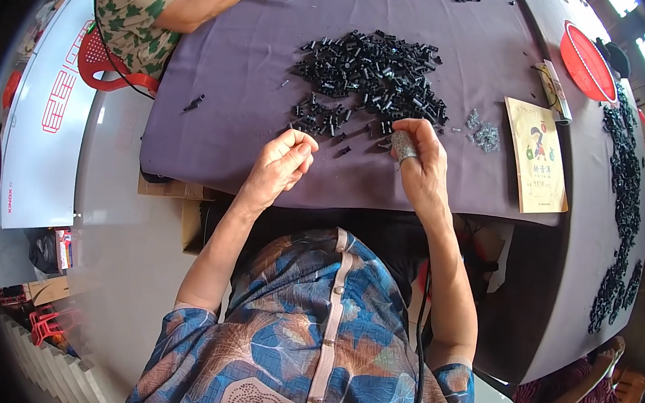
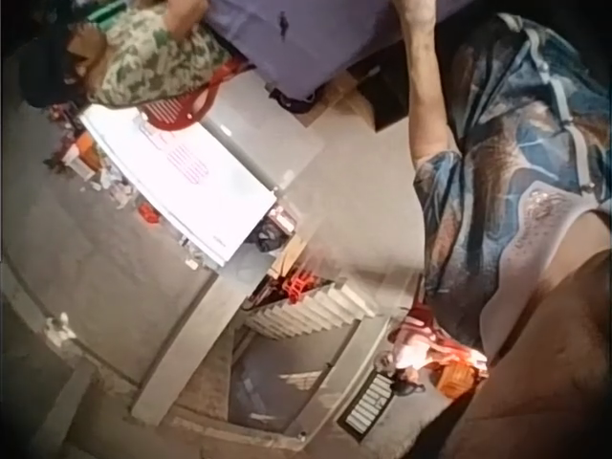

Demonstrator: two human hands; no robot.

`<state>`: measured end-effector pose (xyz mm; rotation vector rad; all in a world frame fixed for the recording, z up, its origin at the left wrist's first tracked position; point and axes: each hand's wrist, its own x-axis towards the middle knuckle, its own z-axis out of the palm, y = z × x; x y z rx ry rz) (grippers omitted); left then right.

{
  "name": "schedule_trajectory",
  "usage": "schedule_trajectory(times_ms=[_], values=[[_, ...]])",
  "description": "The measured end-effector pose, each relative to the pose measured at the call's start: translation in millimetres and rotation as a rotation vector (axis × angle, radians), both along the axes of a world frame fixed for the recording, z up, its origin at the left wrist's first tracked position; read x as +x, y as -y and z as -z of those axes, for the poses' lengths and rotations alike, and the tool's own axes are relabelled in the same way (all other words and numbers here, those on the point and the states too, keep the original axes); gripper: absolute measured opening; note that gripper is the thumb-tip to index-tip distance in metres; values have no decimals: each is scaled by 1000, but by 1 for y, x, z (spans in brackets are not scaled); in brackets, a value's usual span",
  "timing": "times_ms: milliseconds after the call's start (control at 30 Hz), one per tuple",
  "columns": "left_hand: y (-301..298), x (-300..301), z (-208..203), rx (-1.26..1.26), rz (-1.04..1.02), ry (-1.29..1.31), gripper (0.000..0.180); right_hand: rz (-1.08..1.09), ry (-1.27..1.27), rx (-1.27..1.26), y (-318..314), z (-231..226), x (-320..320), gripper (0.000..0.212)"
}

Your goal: Sorting and inspecting small black plastic parts on a workshop table.

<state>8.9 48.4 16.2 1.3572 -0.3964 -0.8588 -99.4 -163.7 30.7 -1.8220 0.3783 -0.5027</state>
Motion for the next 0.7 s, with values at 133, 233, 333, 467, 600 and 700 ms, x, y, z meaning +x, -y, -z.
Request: schedule_trajectory(times_ms=[133,233,333,467,600,700], values=[[1,1,5,13,6,79,14,-38,-80,-192,-1,-4,6,29],[2,0,5,28,16,123,14,-70,-95,-391,-4,0,11,34],[3,0,3,27,16,123,13,-99,51,-549,-2,3,12,43],[1,-1,3,4,4,119,13,-8,12,-389,6,1,6,43],[1,-1,3,7,11,134,13,22,46,-506,9,1,7,31],[3,-1,2,38,-9,94,14,-16,51,-767,3,5,13,28]])
